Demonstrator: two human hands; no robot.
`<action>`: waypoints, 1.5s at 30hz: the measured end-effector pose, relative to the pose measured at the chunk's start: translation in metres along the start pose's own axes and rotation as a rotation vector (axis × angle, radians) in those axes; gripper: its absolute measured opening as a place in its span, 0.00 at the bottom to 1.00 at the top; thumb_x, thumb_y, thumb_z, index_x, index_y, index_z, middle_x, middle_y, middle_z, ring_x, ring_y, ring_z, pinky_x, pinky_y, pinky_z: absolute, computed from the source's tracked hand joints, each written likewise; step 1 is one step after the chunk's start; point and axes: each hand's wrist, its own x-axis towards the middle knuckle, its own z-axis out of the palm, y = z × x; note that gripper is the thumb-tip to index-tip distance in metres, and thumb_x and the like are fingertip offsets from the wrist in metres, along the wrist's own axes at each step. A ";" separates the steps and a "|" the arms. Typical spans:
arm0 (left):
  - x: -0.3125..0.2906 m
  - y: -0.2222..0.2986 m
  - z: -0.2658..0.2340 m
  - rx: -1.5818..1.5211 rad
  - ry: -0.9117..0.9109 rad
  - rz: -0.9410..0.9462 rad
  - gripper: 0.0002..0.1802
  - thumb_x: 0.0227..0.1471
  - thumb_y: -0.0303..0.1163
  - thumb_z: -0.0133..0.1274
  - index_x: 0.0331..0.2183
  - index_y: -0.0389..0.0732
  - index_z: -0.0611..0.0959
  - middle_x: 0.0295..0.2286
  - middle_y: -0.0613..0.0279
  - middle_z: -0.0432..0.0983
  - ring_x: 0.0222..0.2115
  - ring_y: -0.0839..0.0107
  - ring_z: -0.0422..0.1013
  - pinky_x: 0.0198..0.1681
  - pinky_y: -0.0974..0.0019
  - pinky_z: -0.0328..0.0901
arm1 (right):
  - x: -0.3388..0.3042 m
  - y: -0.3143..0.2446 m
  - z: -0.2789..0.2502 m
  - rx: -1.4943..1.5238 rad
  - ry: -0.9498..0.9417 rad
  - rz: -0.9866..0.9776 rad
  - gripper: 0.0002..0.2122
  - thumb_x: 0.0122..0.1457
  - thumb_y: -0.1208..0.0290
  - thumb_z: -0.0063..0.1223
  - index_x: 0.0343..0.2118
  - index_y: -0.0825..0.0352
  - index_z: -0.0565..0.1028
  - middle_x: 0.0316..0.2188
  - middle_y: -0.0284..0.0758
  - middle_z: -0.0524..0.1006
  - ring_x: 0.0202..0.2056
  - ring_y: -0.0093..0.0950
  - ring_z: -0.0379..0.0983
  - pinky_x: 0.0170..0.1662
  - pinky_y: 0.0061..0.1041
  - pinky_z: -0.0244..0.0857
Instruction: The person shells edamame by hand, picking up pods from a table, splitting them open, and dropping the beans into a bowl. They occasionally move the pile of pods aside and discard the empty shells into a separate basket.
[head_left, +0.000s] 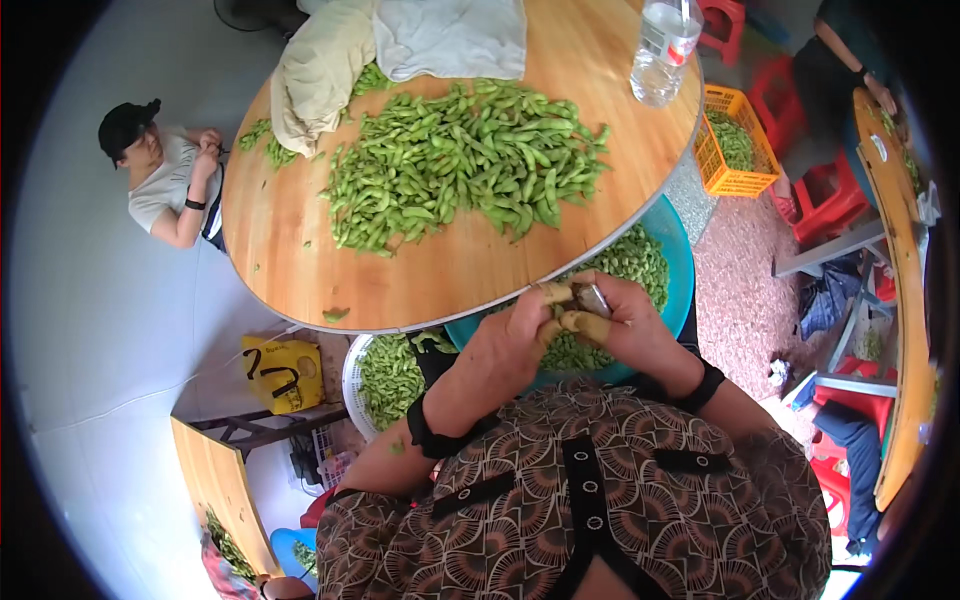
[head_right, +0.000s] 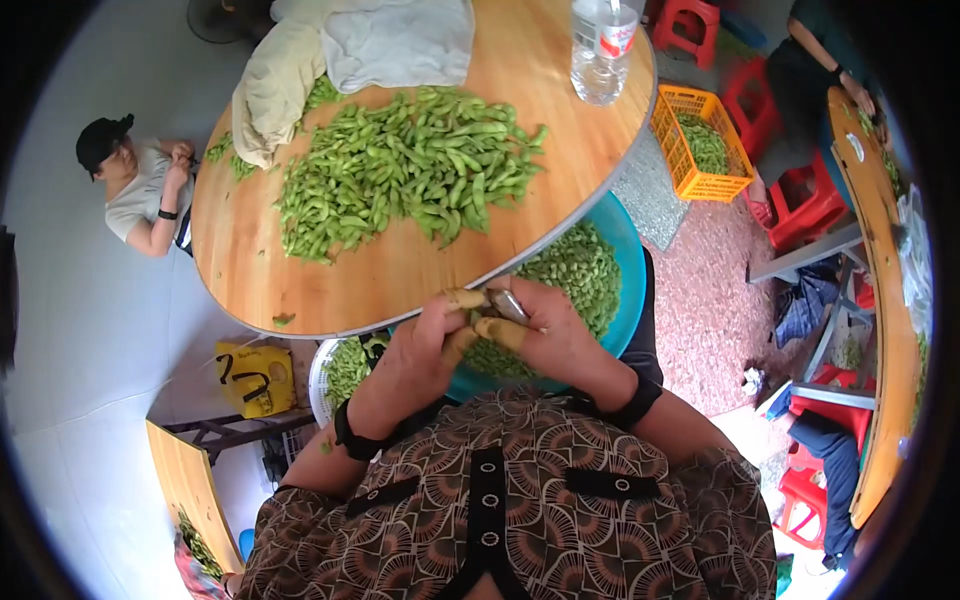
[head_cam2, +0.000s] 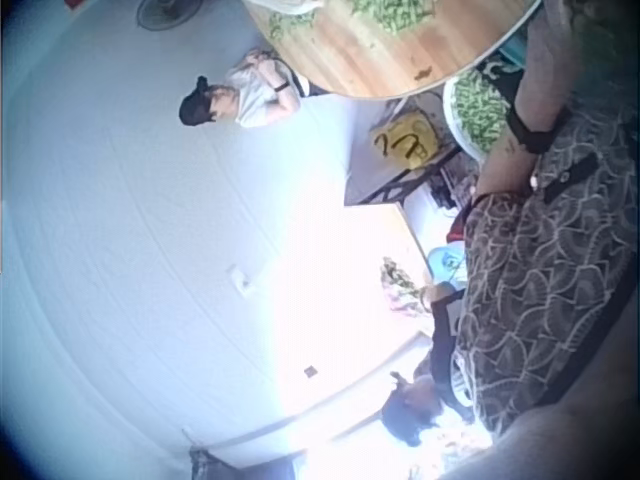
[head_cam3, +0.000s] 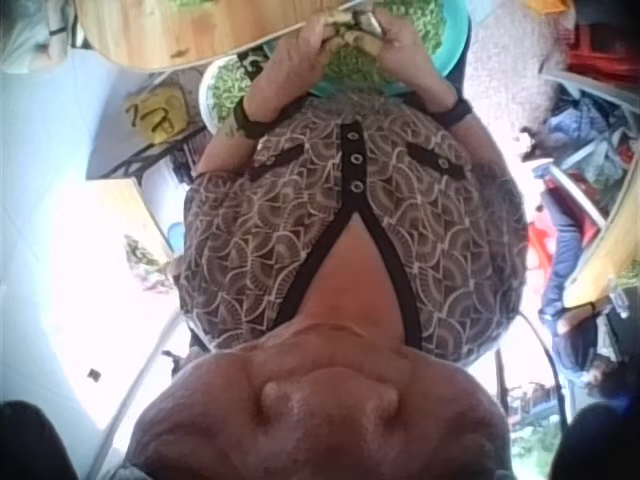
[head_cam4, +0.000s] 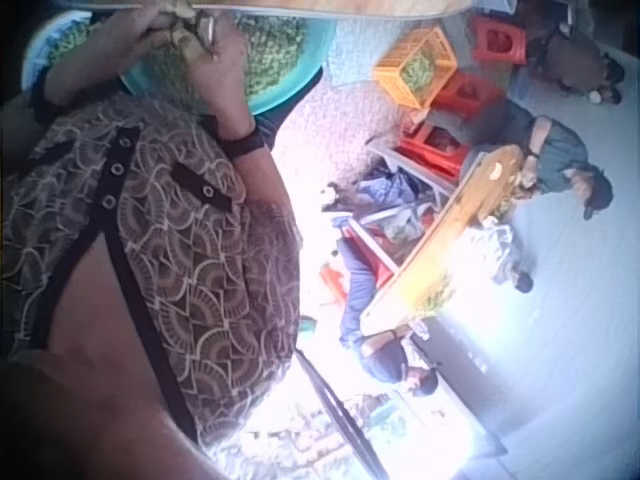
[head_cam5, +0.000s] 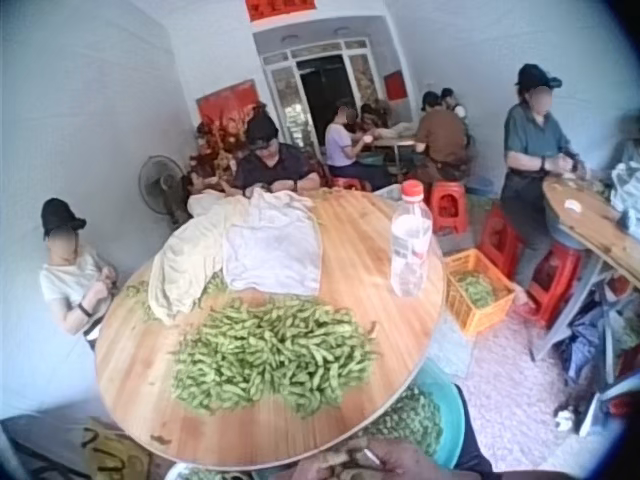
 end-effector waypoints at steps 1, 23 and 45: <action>-0.002 0.000 -0.001 0.008 0.010 -0.002 0.20 0.53 0.21 0.52 0.47 0.36 0.68 0.32 0.50 0.78 0.35 0.51 0.76 0.36 0.61 0.69 | 0.000 -0.002 -0.002 0.001 -0.010 -0.007 0.11 0.54 0.76 0.55 0.41 0.68 0.73 0.25 0.28 0.73 0.26 0.18 0.69 0.30 0.21 0.65; 0.144 -0.100 -0.122 1.124 0.111 0.216 0.10 0.41 0.16 0.48 0.30 0.37 0.78 0.30 0.49 0.76 0.36 0.53 0.73 0.38 0.57 0.69 | -0.002 0.041 -0.012 -0.589 -0.139 -0.107 0.10 0.54 0.67 0.54 0.35 0.68 0.74 0.28 0.43 0.75 0.31 0.41 0.73 0.35 0.34 0.67; 0.122 -0.082 -0.129 0.644 0.184 -0.171 0.12 0.48 0.22 0.50 0.39 0.34 0.74 0.35 0.41 0.75 0.38 0.47 0.73 0.41 0.50 0.68 | 0.001 0.003 -0.004 -0.394 -0.117 0.055 0.11 0.58 0.68 0.51 0.39 0.69 0.75 0.26 0.45 0.75 0.30 0.42 0.74 0.34 0.35 0.66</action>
